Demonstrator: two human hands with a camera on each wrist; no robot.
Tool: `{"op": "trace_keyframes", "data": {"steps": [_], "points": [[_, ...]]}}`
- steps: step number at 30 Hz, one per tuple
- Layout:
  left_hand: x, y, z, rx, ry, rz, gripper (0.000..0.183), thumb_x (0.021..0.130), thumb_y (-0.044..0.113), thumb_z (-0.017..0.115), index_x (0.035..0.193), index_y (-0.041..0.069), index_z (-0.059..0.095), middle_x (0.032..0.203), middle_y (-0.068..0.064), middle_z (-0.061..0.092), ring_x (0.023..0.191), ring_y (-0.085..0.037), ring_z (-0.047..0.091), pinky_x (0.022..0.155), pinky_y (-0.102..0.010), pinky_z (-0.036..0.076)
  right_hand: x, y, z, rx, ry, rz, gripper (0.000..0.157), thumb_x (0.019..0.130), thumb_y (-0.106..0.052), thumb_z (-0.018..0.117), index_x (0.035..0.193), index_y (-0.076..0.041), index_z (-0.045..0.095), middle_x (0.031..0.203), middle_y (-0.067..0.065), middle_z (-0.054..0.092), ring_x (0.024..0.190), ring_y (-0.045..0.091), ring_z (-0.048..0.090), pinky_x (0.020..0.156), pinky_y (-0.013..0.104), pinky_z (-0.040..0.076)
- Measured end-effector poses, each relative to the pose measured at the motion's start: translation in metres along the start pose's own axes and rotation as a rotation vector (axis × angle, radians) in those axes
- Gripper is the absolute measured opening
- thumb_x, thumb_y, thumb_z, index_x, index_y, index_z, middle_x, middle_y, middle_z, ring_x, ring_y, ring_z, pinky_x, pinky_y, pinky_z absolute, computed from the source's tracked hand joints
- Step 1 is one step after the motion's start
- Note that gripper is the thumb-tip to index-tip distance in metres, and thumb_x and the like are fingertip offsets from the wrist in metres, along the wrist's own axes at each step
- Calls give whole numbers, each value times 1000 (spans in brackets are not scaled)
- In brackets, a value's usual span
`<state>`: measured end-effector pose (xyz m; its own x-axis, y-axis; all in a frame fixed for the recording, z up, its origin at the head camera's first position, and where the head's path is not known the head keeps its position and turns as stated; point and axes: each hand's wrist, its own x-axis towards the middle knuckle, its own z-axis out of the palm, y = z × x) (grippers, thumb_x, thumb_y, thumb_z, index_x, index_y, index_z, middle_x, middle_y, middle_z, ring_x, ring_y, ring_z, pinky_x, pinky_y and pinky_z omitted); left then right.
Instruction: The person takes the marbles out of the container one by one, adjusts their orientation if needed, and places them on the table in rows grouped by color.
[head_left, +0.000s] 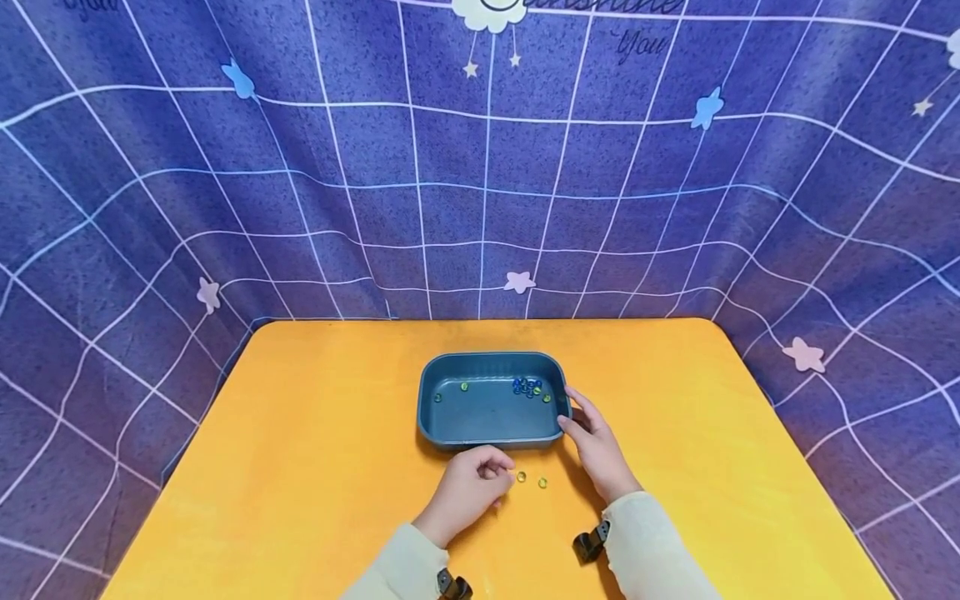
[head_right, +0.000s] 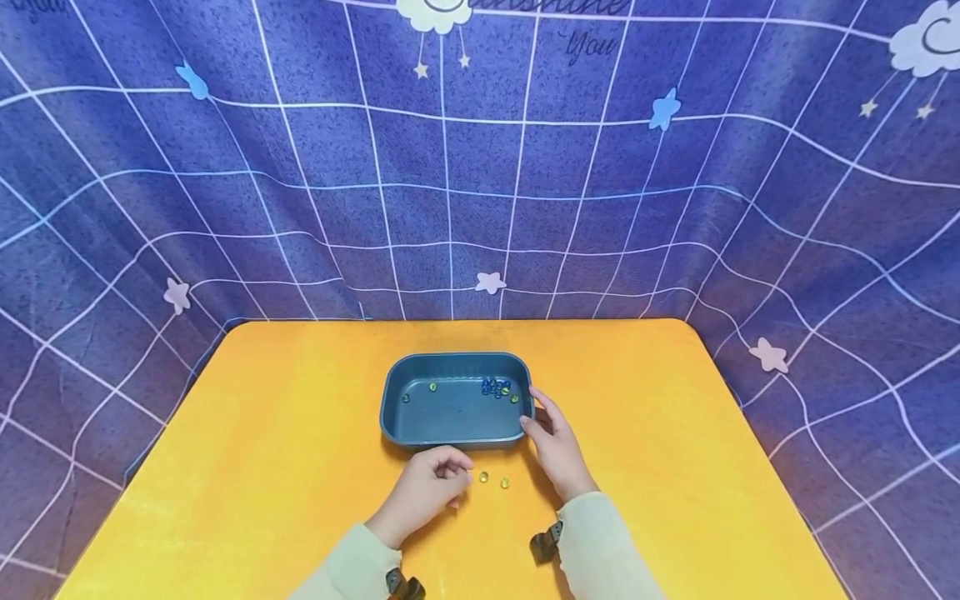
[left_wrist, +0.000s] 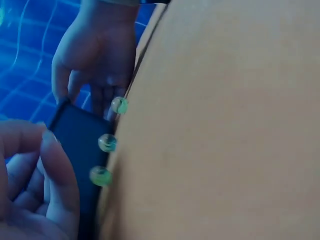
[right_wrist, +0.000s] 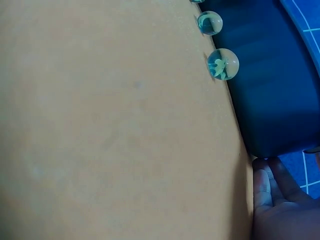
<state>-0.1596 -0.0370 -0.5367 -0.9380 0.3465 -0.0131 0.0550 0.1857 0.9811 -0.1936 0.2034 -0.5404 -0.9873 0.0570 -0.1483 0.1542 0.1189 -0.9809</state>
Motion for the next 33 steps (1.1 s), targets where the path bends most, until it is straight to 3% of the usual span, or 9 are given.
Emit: {"op": "trace_keyframes", "data": {"steps": [4, 9, 16, 19, 26, 33], "points": [[4, 20, 4, 21, -24, 95, 12, 93, 6, 75, 105, 5, 74, 85, -1, 67, 67, -18, 65, 62, -31, 58, 1, 2, -1, 2, 1, -2, 54, 105, -28, 62, 155, -31, 44, 149, 15, 51, 138, 35, 45, 114, 58, 33], [24, 38, 4, 98, 66, 254, 14, 92, 7, 77, 105, 13, 76, 91, 3, 68, 79, -14, 63, 71, -29, 56, 1, 0, -1, 8, 0, -11, 53, 105, -27, 63, 155, -31, 45, 150, 15, 50, 137, 35, 45, 113, 57, 34], [55, 48, 8, 158, 161, 331, 18, 93, 10, 78, 107, 20, 76, 94, 8, 67, 82, -11, 63, 74, -28, 56, -1, -3, 0, 5, -7, -24, 53, 105, -24, 61, 156, -30, 45, 152, 15, 49, 137, 35, 45, 114, 57, 33], [65, 49, 14, 174, 178, 339, 19, 93, 10, 77, 111, 19, 76, 97, 5, 67, 86, -11, 63, 78, -29, 56, 0, -1, 0, 7, -7, -35, 53, 106, -23, 61, 156, -29, 45, 150, 15, 50, 136, 34, 46, 113, 55, 34], [90, 44, 29, 221, 173, 241, 22, 94, 8, 75, 116, 13, 76, 99, 4, 65, 89, -8, 63, 82, -26, 55, 1, 3, -1, 15, -18, -74, 53, 105, -24, 62, 156, -26, 45, 148, 15, 53, 133, 32, 49, 110, 50, 36], [108, 52, 37, 326, 188, 186, 21, 96, 13, 74, 117, 12, 75, 99, 5, 66, 89, -9, 62, 83, -29, 55, 2, 2, -2, 24, -15, -57, 51, 106, -21, 60, 154, -31, 46, 147, 14, 53, 132, 31, 49, 109, 48, 36]]}}
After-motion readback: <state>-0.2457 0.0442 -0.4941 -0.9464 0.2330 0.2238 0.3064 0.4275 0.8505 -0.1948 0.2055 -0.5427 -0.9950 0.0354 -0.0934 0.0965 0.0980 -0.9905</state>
